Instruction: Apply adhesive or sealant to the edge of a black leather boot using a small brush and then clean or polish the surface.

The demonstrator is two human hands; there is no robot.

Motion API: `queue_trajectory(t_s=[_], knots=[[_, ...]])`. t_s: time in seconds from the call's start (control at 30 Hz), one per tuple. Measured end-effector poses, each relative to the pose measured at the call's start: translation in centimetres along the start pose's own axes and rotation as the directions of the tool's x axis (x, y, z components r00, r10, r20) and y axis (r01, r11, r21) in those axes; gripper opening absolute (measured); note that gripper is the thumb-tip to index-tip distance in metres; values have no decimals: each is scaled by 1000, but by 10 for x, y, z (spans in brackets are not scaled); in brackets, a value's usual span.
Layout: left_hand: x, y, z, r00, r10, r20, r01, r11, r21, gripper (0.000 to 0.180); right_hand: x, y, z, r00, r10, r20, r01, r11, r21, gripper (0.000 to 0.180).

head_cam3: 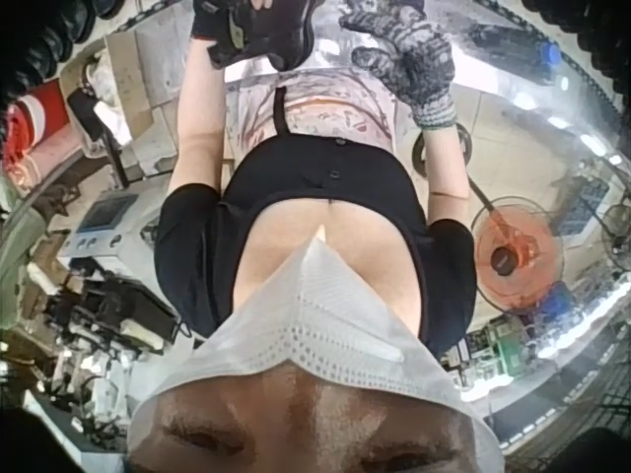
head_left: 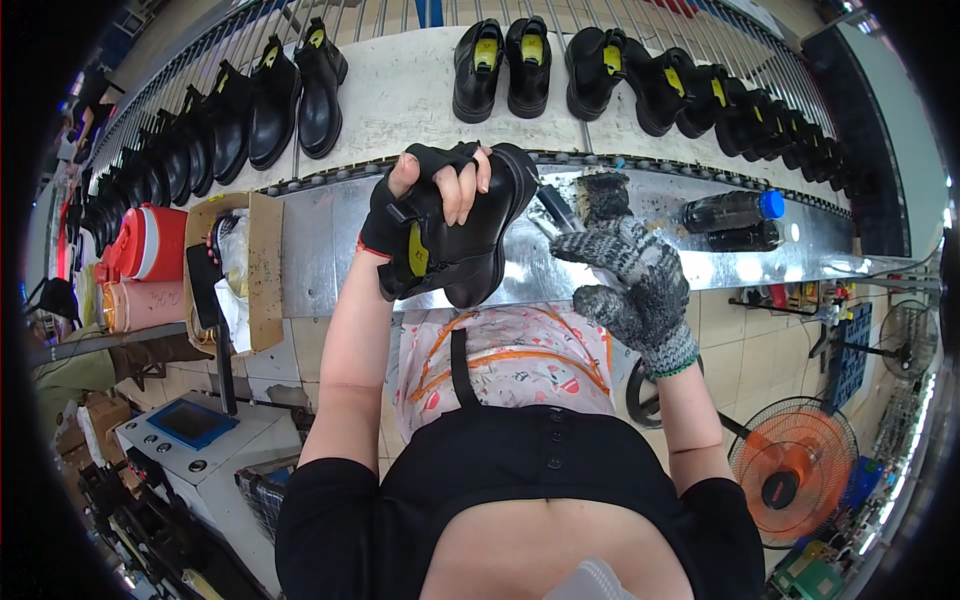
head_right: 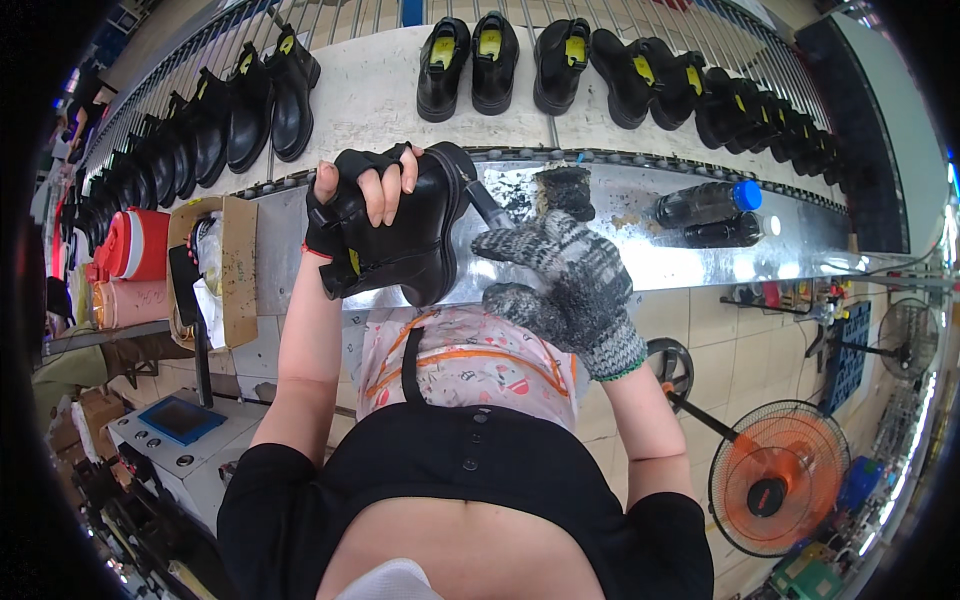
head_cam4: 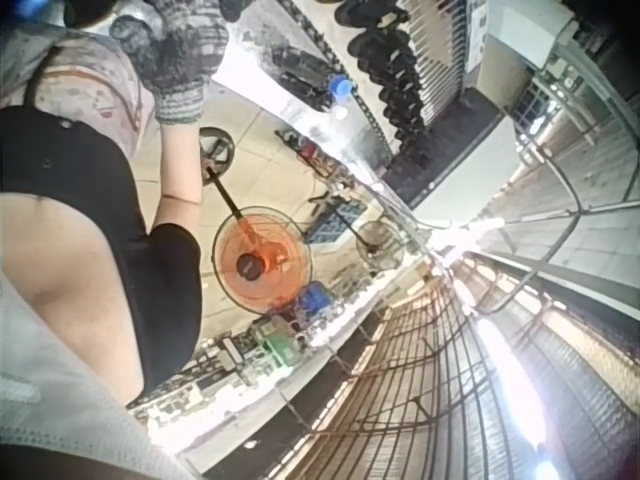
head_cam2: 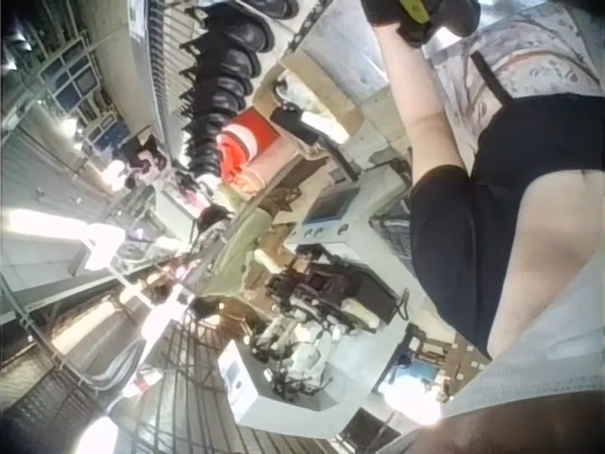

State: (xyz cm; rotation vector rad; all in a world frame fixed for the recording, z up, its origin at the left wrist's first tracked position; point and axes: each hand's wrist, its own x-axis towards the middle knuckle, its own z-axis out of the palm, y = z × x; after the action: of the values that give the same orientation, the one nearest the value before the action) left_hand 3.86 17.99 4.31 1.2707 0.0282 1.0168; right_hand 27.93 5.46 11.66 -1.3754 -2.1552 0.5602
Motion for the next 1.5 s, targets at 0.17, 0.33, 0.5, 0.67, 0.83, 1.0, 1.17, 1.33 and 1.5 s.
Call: queue_trajectory(t_s=[0.17, 0.33, 0.5, 0.67, 0.83, 1.0, 1.17, 1.33, 1.5], knots=[[1, 1, 1, 1000, -1, 15, 1, 1000, 10, 74, 7, -1, 1, 999, -32, 31, 34, 996, -83, 50], [0, 1, 1, 1000, -10, 14, 10, 1000, 15, 74, 6, 1, 8, 999, -34, -1, 34, 999, -19, 50], [2, 1, 4, 1000, 3, 7, -3, 999, 53, 76, 10, 1, 8, 998, -59, -8, 58, 997, -49, 52], [1, 0, -3, 998, -27, 59, 23, 998, 61, 76, 10, 11, 12, 995, -101, -19, 100, 995, -28, 43], [-4, -3, -10, 1000, 22, 15, -22, 1000, 1, 75, 16, 12, 16, 997, -76, 27, 76, 997, -31, 37], [-10, 0, -28, 993, 57, -105, -65, 995, -74, 75, 23, 18, 47, 983, -144, -118, 148, 989, 23, 40], [-22, 1, -49, 971, 89, -222, -128, 978, -165, 75, 27, 34, 84, 964, -233, -124, 228, 972, -55, 35], [-31, -1, -71, 963, 128, -238, -177, 965, -196, 74, 34, 27, 106, 979, -159, -126, 165, 985, 44, 39], [-41, -1, -85, 947, 111, -301, -177, 963, -202, 71, 29, 33, 126, 979, -145, -146, 162, 980, 112, 42]])
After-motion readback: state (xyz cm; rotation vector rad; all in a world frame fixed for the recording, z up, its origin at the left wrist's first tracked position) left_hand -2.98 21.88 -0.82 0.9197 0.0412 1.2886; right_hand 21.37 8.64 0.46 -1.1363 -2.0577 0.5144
